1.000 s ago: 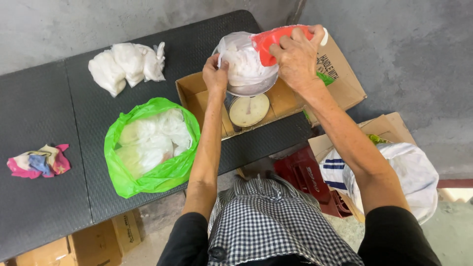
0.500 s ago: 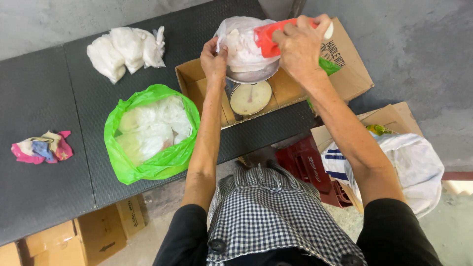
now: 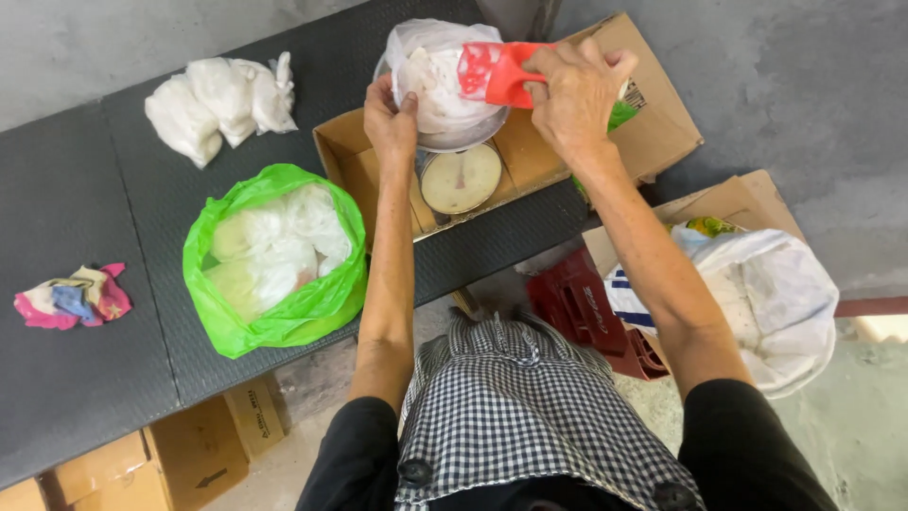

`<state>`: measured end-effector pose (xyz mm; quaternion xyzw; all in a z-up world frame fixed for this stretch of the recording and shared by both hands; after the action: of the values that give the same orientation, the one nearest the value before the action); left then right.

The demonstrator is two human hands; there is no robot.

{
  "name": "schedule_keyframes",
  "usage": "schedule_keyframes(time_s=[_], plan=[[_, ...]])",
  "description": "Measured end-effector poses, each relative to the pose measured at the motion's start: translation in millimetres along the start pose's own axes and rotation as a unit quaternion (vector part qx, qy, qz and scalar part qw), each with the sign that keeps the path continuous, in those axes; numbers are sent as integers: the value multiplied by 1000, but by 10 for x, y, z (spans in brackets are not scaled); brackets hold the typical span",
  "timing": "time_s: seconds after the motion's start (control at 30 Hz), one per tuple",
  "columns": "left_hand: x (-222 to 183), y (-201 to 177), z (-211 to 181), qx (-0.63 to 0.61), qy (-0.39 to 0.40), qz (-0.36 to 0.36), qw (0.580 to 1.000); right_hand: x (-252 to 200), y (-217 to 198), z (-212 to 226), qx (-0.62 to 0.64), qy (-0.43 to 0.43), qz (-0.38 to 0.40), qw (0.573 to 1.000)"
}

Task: Measure portions of white powder and pack them into plastic bags using a scoop and scale.

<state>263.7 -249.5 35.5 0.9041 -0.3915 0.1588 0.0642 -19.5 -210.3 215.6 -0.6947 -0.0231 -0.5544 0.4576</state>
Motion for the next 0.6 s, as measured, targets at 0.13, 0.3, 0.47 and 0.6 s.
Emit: schedule_keyframes(time_s=[0.13,0.3,0.47,0.6], plan=[[-161,38,-43,4,22,4,1000,-249,-138,-288,47,115,20,992],[-648,17,-673,142,122,-89,978,-776,-432,-880,151,307,39,939],[-1262,376,-1072,142,201,-102,964,-1482,-1130,-1479,275,375,-5,885],[-1734,896,-931,119,153,-40,980,-1996,-2053,-1809,289,360,-12,887]])
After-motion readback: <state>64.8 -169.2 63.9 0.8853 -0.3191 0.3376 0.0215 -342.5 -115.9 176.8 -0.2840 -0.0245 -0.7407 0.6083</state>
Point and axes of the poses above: each hand's wrist, its own x-axis towards the middle knuckle, its own y-axis out of the palm, z = x × y, the point moved 10 cm from there along x, towards the middle knuckle, and after that the axes turned 2 degrees about -z, right-handed, at the moved point
